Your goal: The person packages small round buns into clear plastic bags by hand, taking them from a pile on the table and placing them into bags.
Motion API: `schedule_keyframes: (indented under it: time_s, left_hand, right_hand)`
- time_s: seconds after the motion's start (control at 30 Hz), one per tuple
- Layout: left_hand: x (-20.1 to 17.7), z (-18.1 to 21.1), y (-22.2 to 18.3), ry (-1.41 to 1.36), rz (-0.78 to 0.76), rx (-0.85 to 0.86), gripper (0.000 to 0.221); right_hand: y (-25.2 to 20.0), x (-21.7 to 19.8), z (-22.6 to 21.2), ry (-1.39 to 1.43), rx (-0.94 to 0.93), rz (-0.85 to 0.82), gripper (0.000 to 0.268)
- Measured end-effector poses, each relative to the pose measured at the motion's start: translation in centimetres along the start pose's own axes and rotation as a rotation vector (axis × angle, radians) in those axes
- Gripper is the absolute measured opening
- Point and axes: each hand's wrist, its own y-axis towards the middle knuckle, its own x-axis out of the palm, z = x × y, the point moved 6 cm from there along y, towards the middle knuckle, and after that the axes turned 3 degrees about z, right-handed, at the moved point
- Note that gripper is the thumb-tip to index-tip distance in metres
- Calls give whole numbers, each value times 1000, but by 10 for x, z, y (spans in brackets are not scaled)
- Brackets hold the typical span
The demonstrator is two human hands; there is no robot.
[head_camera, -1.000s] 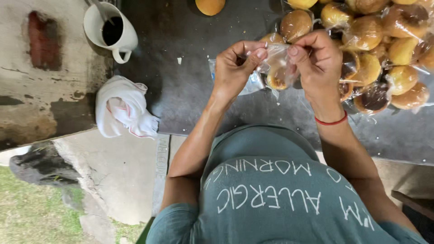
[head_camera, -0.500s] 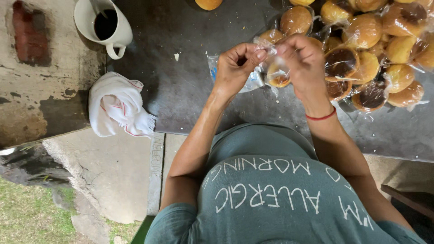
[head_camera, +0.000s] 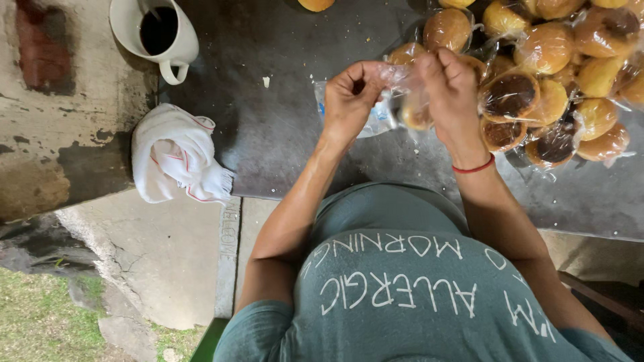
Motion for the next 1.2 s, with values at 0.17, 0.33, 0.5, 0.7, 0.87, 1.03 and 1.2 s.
schedule_keyframes:
  time_s: [0.17, 0.33, 0.5, 0.7, 0.87, 1.03, 1.2]
  left_hand:
    - [-10, -25, 5, 75, 4, 16, 15]
    - [-3, -22, -2, 103, -198, -49, 18]
    - [-13, -21, -2, -62, -24, -152, 13]
    - [-29, 2, -13, -231, -156, -113, 10]
    - [-39, 43, -16, -16, 40, -8, 9]
    - [-22, 89, -39, 418, 184, 410, 13]
    - [-32, 81, -34, 667, 114, 421, 45]
  right_hand:
    - [-8, 10, -1, 98, -69, -133, 16]
    - [5, 1, 9, 55, -85, -49, 21]
    - [-1, 19, -48, -217, -448, 46, 25]
    - [5, 18, -38, -267, -449, -96, 13]
    - [86, -18, 38, -468, -44, 22, 21]
    - [182, -63, 88, -1173, -152, 104, 95]
    - [211, -82, 101, -1032, -64, 106, 73]
